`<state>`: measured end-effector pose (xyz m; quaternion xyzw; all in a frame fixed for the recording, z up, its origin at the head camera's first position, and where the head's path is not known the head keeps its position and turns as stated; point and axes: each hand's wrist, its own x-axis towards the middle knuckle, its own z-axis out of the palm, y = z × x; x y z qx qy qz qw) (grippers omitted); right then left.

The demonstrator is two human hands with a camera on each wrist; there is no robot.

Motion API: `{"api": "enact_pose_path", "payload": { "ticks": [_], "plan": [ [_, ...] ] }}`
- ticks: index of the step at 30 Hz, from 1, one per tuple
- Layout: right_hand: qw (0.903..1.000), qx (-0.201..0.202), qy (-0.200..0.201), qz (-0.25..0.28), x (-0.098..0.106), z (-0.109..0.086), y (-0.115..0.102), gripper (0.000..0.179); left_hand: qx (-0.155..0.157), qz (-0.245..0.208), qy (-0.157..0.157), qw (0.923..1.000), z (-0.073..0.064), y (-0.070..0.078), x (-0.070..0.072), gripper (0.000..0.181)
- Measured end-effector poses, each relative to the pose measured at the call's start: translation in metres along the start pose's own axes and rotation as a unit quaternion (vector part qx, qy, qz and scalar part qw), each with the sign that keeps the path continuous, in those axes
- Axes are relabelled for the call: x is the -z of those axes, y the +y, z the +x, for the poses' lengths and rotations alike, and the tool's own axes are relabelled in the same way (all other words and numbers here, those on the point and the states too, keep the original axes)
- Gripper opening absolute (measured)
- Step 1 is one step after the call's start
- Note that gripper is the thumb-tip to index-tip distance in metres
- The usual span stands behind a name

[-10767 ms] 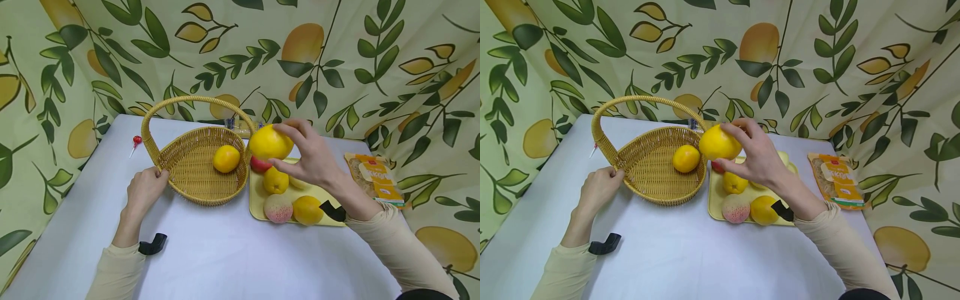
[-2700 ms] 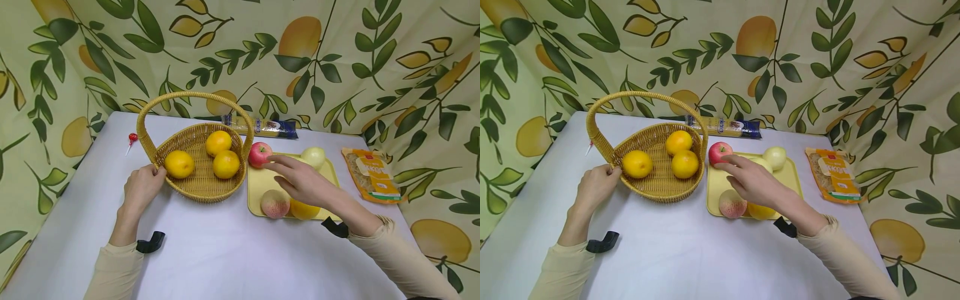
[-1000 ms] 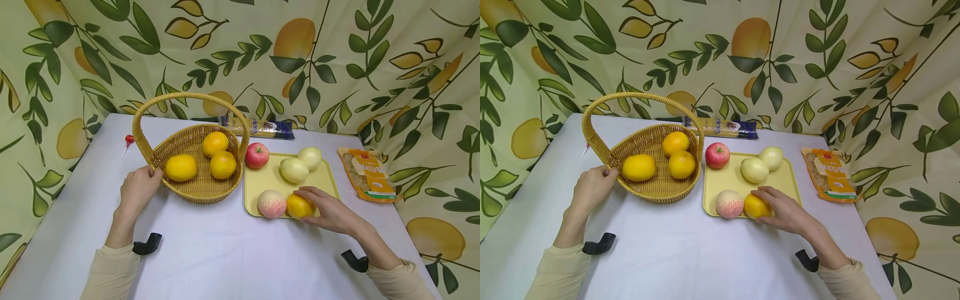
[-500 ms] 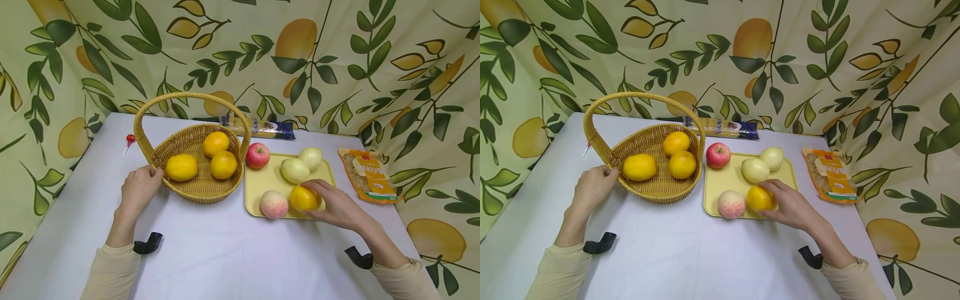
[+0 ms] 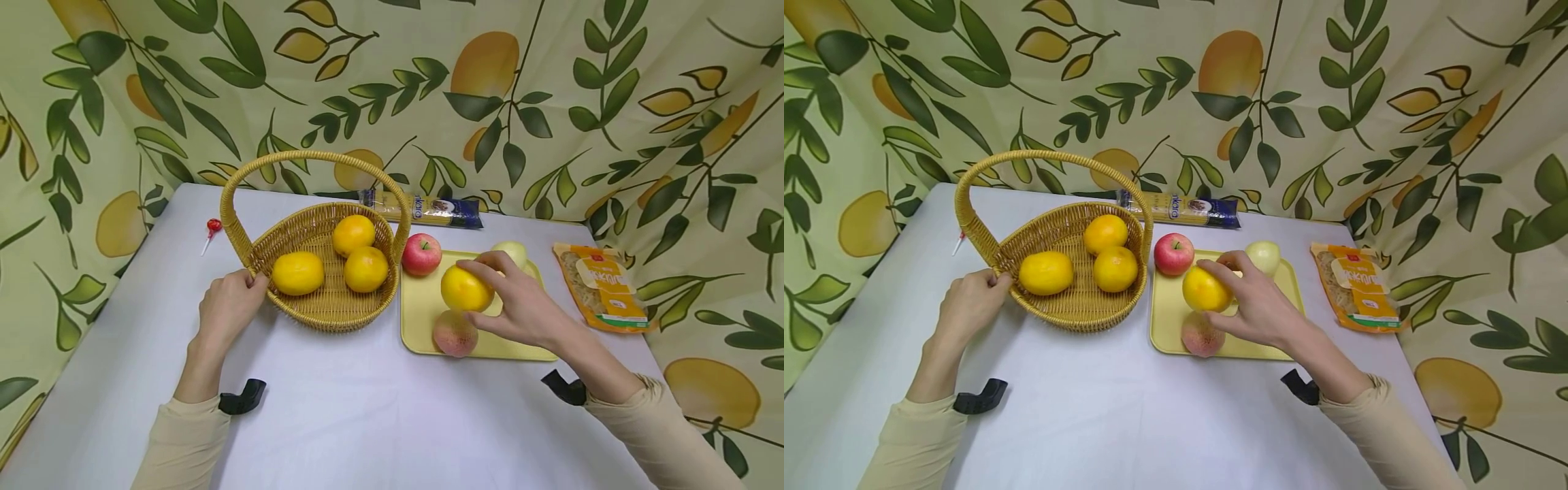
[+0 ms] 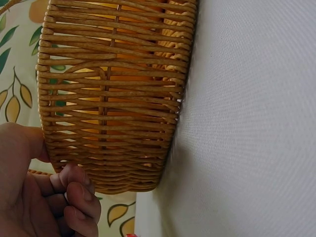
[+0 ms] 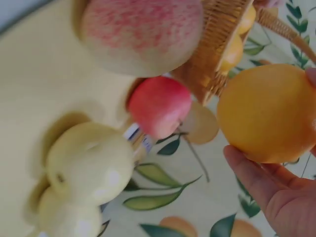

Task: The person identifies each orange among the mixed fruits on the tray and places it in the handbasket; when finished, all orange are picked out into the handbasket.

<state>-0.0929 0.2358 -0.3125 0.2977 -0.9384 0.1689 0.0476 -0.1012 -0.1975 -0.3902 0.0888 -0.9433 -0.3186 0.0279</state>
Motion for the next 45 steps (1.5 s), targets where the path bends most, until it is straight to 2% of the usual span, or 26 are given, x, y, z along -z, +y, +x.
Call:
{"api": "enact_pose_path", "payload": {
  "ticks": [5,10,18,23,32,39,45],
  "plan": [
    [0.9990,0.030,0.018,0.026,-0.004,0.023,-0.017,0.068,-0.002,-0.001,-0.001,1.0000,0.001,0.001,0.000,0.039],
    [0.9974,0.054,0.019,0.044,-0.013,0.045,-0.036,0.068,-0.003,0.000,-0.002,1.0000,0.001,0.001,0.001,0.039],
    [0.9911,0.129,0.008,0.035,-0.038,0.076,-0.064,0.070,0.004,-0.002,-0.009,1.0000,-0.001,0.000,0.001,0.039],
    [0.9885,0.147,-0.022,0.030,-0.052,0.091,-0.081,0.069,0.007,-0.001,-0.010,0.9999,-0.001,-0.001,0.001,0.040],
    [0.9878,0.125,-0.088,0.031,-0.071,0.103,-0.097,0.068,0.005,0.001,-0.013,0.9999,0.002,-0.001,0.000,0.041],
    [0.9858,0.138,-0.096,0.007,-0.081,0.107,-0.095,0.064,0.003,-0.001,-0.012,0.9999,0.001,-0.001,0.000,0.041],
    [0.9792,0.152,-0.134,-0.012,-0.089,0.108,-0.094,0.054,0.005,-0.002,-0.011,0.9999,0.001,0.000,0.000,0.041]
  ]
}}
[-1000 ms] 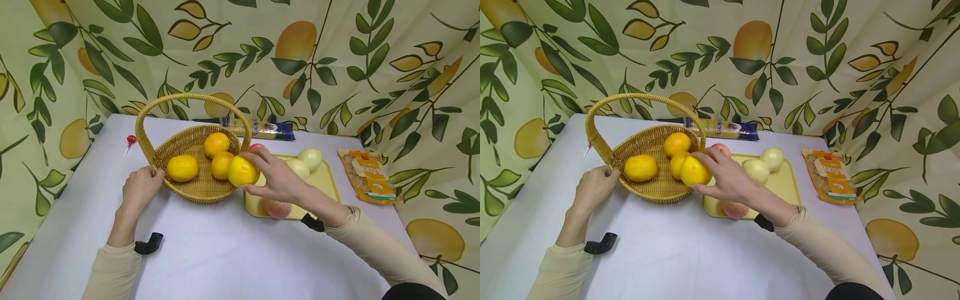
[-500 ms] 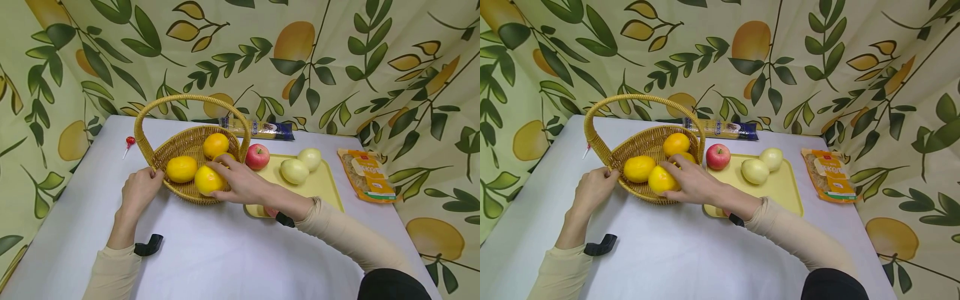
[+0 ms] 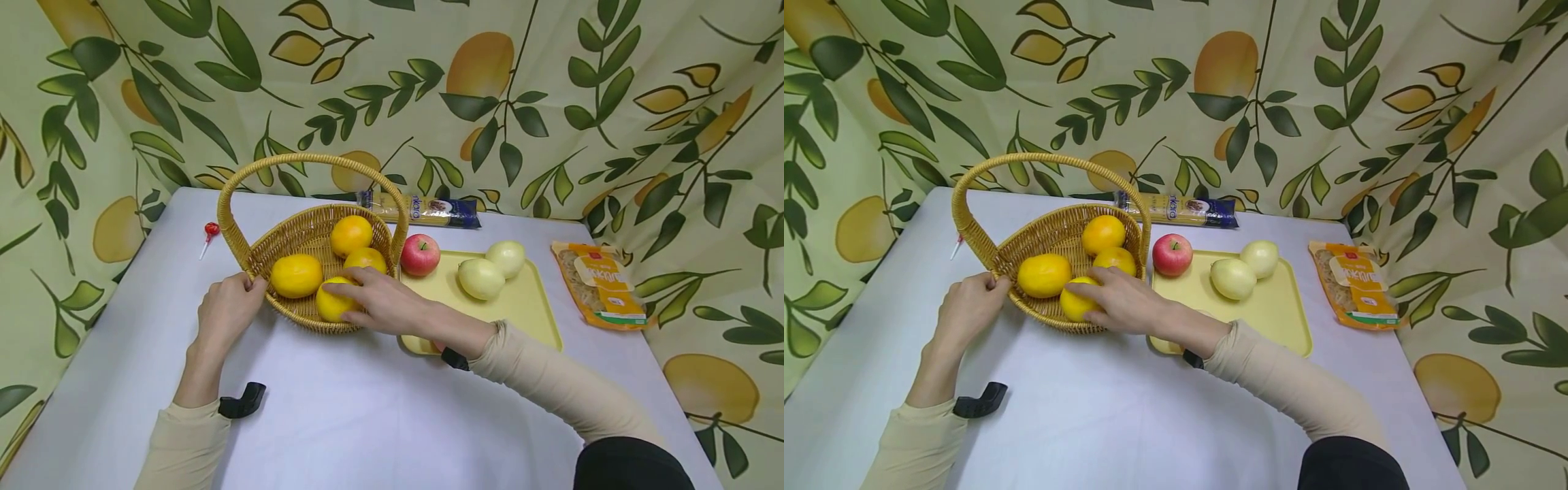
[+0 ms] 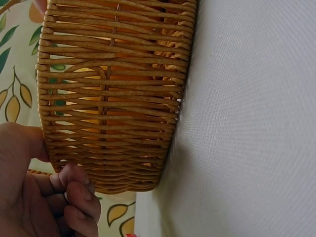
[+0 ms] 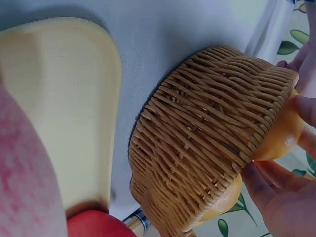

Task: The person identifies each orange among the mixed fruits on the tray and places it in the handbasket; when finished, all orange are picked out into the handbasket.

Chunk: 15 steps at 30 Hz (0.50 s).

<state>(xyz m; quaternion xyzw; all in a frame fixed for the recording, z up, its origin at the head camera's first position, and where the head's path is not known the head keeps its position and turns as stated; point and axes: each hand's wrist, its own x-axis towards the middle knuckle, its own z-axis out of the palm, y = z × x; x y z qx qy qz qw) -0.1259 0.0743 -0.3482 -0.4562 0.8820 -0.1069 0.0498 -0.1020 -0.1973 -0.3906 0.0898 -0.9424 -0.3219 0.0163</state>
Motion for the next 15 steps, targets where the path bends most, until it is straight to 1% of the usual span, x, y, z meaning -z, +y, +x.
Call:
{"api": "enact_pose_path", "payload": {
  "ticks": [2,6,8,12,15],
  "plan": [
    [0.9997,0.008,-0.012,-0.019,-0.0010,0.0006,-0.0012,0.053,0.000,-0.001,0.001,1.0000,-0.0003,0.0006,-0.0002,0.040],
    [0.9984,0.014,-0.023,-0.050,0.0003,0.0007,-0.0029,0.051,0.000,-0.003,0.003,1.0000,-0.0005,0.0015,-0.0005,0.040],
    [0.9984,0.009,-0.030,-0.048,0.0014,0.0005,-0.0031,0.051,0.001,-0.003,0.003,1.0000,-0.0005,0.0017,-0.0005,0.040],
    [0.9987,-0.003,-0.044,-0.028,0.0019,0.0001,-0.0021,0.050,0.000,-0.001,0.002,1.0000,-0.0002,0.0014,0.0000,0.040],
    [0.9983,0.001,-0.049,-0.031,0.0017,-0.0004,-0.0015,0.051,-0.001,0.000,-0.001,1.0000,0.0001,0.0013,0.0002,0.041]
  ]
}}
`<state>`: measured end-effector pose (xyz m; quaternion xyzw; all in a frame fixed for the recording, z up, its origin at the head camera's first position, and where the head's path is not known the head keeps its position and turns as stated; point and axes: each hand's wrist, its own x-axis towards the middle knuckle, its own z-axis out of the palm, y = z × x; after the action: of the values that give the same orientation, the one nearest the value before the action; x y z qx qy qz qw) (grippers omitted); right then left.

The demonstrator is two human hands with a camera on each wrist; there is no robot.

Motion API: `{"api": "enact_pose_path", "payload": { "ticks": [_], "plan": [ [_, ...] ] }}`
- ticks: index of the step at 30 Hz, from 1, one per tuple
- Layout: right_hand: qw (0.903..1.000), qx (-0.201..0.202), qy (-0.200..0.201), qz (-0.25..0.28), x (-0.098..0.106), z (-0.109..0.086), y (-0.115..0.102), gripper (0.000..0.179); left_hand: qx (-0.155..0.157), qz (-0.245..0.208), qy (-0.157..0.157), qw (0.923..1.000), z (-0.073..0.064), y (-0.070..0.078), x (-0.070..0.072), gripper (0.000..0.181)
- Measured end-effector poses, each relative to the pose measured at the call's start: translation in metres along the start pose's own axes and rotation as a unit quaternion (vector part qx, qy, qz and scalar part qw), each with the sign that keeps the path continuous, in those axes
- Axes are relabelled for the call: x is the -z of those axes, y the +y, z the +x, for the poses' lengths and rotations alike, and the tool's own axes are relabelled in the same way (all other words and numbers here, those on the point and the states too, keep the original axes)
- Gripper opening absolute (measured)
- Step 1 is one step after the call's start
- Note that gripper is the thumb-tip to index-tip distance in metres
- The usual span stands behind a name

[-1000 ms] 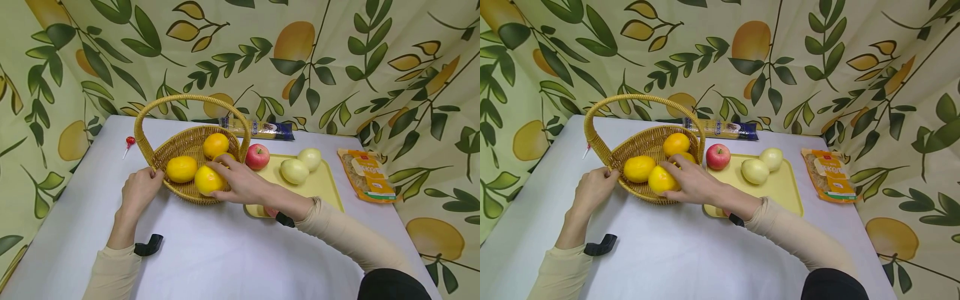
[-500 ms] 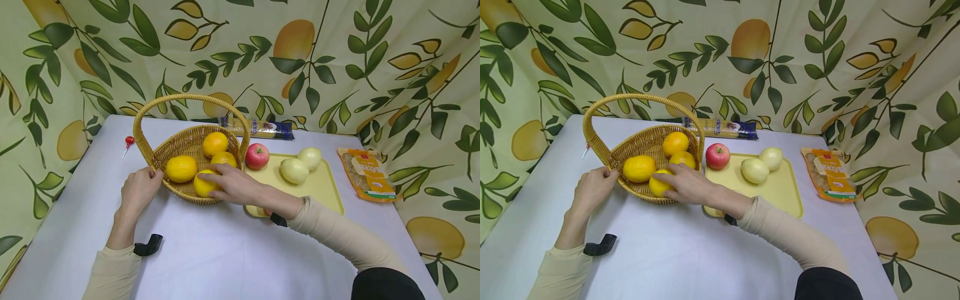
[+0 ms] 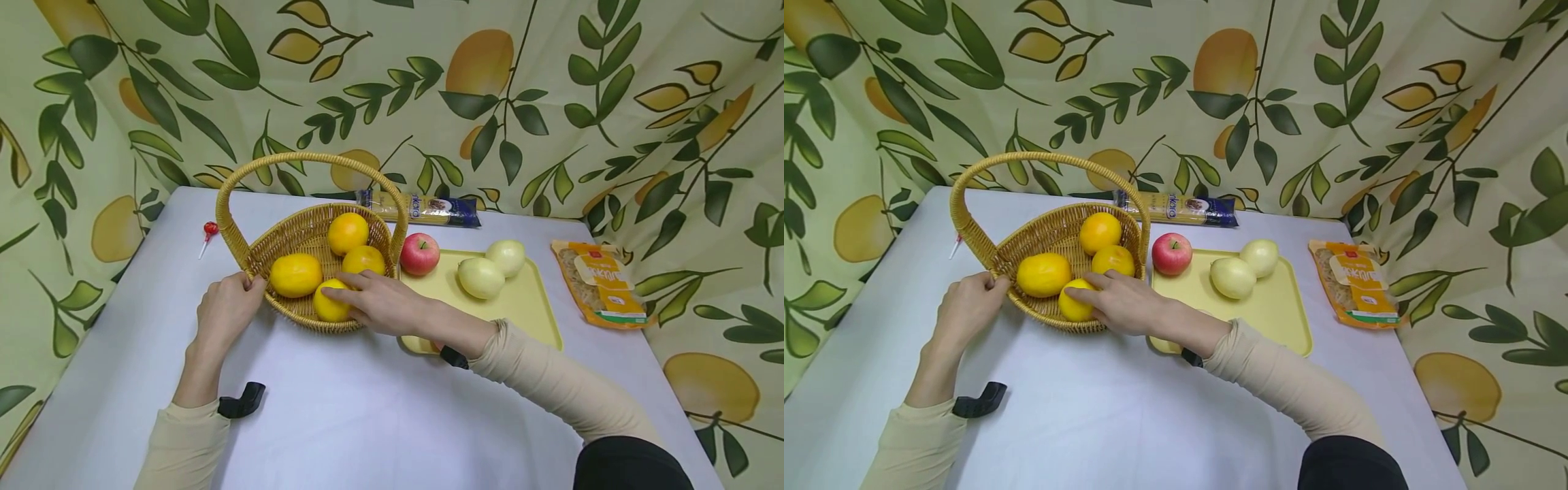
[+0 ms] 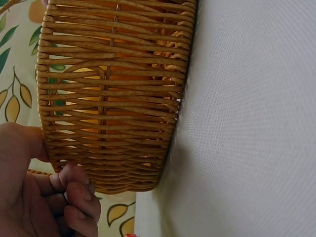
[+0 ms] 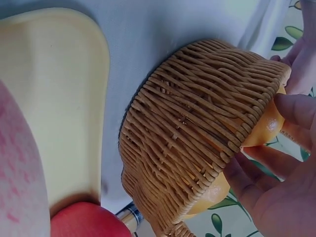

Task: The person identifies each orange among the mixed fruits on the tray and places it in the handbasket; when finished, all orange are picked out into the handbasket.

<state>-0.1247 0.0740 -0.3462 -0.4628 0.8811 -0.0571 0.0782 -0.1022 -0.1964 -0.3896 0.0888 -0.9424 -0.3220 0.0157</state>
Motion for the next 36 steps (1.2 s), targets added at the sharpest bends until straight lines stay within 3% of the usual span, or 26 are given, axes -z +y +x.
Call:
{"api": "enact_pose_path", "payload": {
  "ticks": [6,13,17,21,28,33,36],
  "plan": [
    [1.0000,0.005,-0.001,-0.008,-0.001,-0.001,0.000,0.053,0.000,0.001,0.003,1.0000,-0.002,0.000,0.000,0.040],
    [0.9997,-0.007,0.003,0.022,0.003,-0.006,0.001,0.053,0.001,0.000,0.006,1.0000,-0.002,0.000,0.000,0.040],
    [0.9990,-0.014,0.027,0.032,0.010,-0.022,0.005,0.052,0.002,0.002,0.005,1.0000,-0.002,-0.001,0.001,0.040],
    [0.9948,-0.033,0.085,0.045,0.017,-0.051,0.014,0.050,0.000,0.005,0.004,1.0000,-0.003,-0.001,0.002,0.041],
    [0.9734,-0.117,0.176,0.087,0.020,-0.107,0.030,0.049,-0.011,0.017,0.015,0.9997,-0.002,-0.001,0.002,0.042],
    [0.9453,-0.199,0.234,0.112,0.011,-0.142,0.041,0.051,-0.022,0.024,0.026,0.9991,-0.001,0.000,0.001,0.042],
    [0.9296,-0.218,0.274,0.115,0.003,-0.156,0.046,0.051,-0.031,0.031,0.032,0.9985,-0.001,0.001,0.000,0.043]
  ]
}}
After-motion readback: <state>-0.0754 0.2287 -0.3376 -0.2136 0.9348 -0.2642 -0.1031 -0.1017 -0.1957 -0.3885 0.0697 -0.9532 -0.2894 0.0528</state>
